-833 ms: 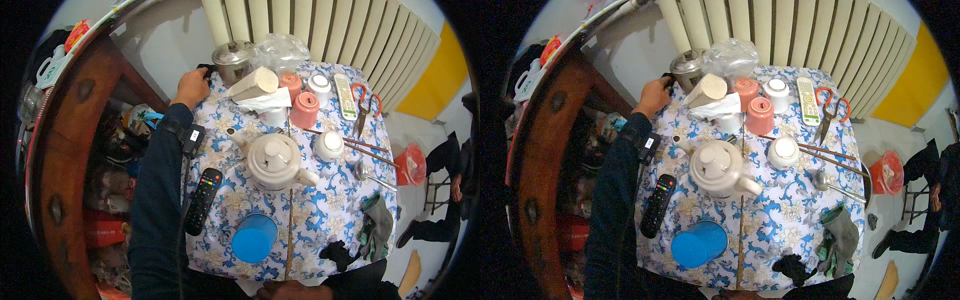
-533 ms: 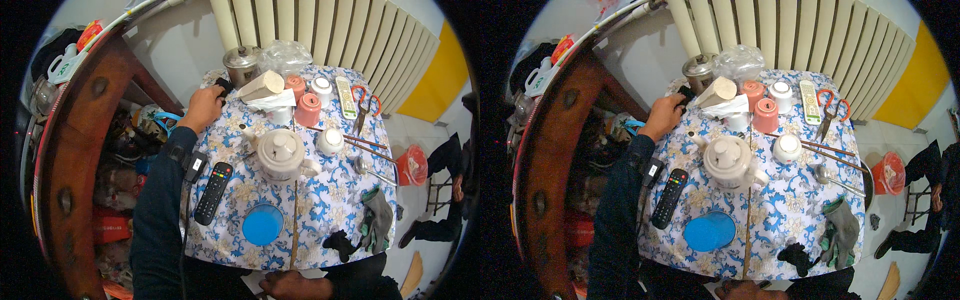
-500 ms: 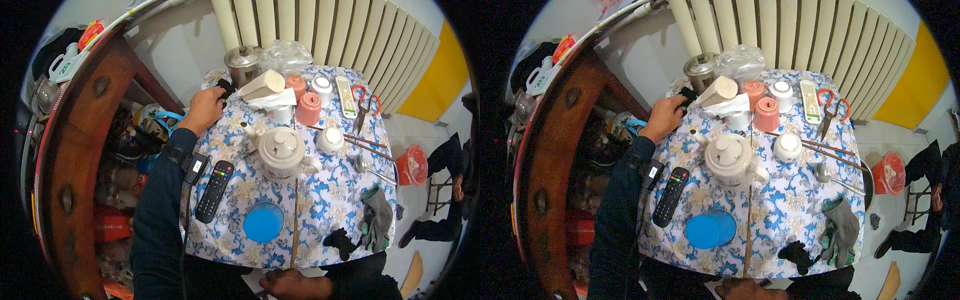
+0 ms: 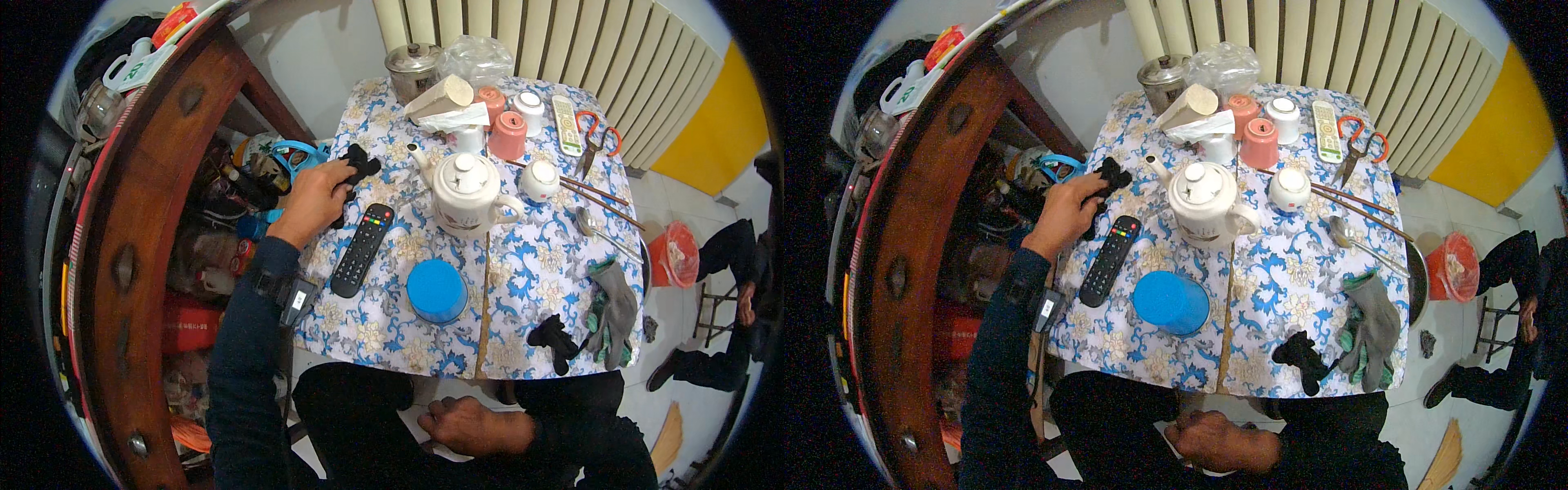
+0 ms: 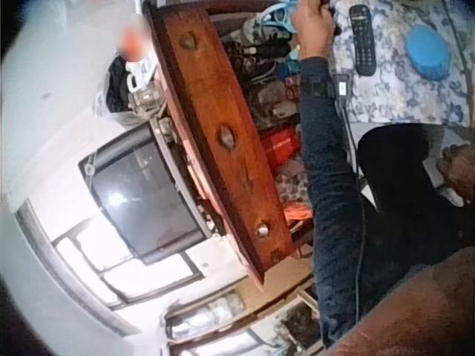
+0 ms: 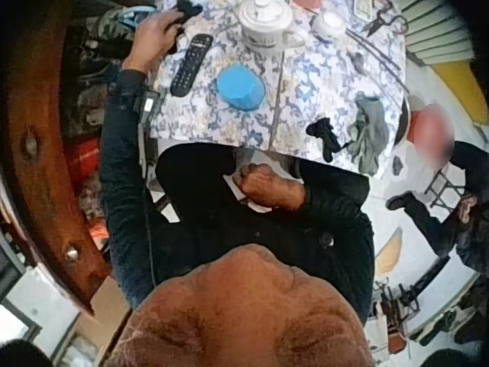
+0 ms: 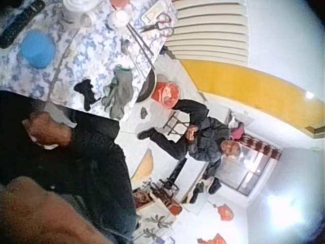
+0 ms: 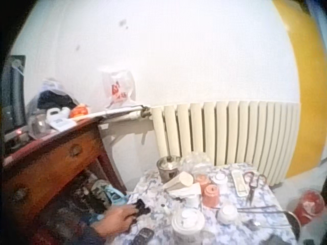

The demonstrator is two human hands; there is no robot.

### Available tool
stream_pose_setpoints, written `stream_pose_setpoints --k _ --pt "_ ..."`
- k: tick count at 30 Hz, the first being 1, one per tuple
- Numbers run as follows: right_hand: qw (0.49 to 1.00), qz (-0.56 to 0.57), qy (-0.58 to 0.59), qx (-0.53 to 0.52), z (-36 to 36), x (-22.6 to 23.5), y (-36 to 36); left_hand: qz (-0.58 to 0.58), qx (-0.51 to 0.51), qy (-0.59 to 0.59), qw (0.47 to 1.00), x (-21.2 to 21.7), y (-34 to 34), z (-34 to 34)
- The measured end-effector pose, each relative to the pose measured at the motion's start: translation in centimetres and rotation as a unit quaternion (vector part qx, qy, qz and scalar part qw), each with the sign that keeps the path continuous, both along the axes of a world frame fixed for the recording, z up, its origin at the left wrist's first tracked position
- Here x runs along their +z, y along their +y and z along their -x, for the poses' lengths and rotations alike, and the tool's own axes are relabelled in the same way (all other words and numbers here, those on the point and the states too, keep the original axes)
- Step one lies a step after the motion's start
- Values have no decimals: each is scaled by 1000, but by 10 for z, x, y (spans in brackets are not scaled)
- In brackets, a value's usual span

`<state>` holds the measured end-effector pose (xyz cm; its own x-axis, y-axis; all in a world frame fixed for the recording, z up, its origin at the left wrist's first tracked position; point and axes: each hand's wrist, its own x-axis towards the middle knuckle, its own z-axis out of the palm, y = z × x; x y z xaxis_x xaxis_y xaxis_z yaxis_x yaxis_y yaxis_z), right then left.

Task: The person wipes a green fly swatter, a remote control, a blue cup, and a metal container lid with a black cloth. The person handles each item one at a time, wiping the surfaces and placing them back on the table.

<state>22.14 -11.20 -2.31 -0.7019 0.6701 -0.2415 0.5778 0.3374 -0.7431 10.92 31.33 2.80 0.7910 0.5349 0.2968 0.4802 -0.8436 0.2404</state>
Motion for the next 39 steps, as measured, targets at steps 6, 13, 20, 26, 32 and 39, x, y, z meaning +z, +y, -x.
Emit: stream_pose_setpoints --k 6,13,20,26,32,39 --pt "999 -28 15 -12 -5 5 -9 -6 -29 -46 998 -1 -28 26" --pt "999 -32 8 20 -6 13 -17 -13 27 -7 1000 0 -6 -28" --pt "999 -37 7 3 -5 16 -19 1 2 -16 1000 3 -34 -13" --pt "996 -72 43 -30 -3 7 -29 4 13 -21 1000 2 -78 28" --pt "996 -81 -28 0 7 -5 -33 19 44 -12 999 3 -115 48" --pt "994 -84 -71 5 12 -15 -35 -28 85 -13 996 1 -142 47"
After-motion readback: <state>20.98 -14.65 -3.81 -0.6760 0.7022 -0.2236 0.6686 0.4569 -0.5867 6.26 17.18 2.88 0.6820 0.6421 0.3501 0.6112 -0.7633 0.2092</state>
